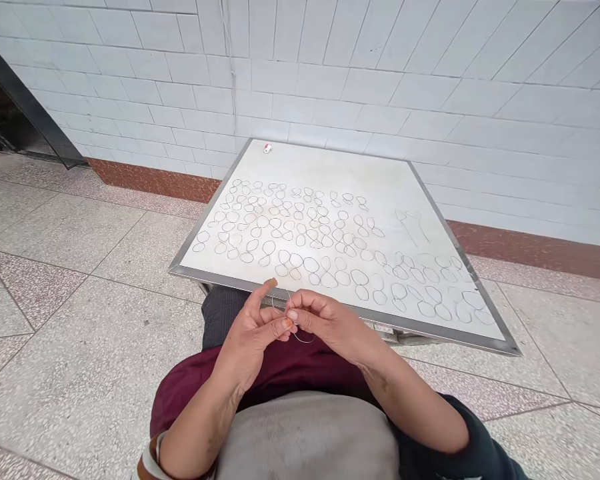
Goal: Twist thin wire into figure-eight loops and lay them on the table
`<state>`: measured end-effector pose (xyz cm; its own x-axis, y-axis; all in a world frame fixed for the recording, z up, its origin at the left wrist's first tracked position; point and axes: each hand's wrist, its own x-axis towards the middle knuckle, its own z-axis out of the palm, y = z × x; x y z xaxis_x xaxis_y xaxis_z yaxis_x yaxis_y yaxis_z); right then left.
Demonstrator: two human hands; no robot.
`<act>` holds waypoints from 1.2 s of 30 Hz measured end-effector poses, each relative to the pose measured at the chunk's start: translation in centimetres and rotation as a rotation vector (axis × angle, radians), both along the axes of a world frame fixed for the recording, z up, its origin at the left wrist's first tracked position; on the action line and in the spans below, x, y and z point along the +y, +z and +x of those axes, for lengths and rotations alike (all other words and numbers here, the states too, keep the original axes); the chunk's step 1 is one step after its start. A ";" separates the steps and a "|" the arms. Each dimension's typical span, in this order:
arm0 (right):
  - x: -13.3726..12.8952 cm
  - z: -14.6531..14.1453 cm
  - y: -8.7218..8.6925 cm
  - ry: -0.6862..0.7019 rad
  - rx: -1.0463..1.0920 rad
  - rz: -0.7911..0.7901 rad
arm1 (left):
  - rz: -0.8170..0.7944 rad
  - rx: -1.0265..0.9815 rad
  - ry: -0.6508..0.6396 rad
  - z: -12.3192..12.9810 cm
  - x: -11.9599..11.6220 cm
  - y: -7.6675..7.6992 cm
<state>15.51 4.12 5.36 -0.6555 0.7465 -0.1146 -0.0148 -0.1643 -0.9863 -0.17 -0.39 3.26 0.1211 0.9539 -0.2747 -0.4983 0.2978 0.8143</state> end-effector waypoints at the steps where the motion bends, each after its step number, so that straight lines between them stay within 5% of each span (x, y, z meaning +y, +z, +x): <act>1: 0.0 0.0 0.0 -0.006 0.003 -0.001 | -0.012 -0.019 0.003 0.2 0.0 0.0; 9: -0.3 -0.3 -0.1 -0.116 0.062 -0.026 | -0.013 -0.150 0.083 1.2 -0.6 0.0; 36: 0.5 1.2 0.7 0.141 -0.074 0.202 | -0.125 -0.196 -0.045 1.2 -1.4 0.0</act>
<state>16.67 4.58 6.03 -0.7503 0.6607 -0.0238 0.0674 0.0407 -0.9969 1.03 -1.81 3.30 0.2253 0.9064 -0.3572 -0.6270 0.4156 0.6589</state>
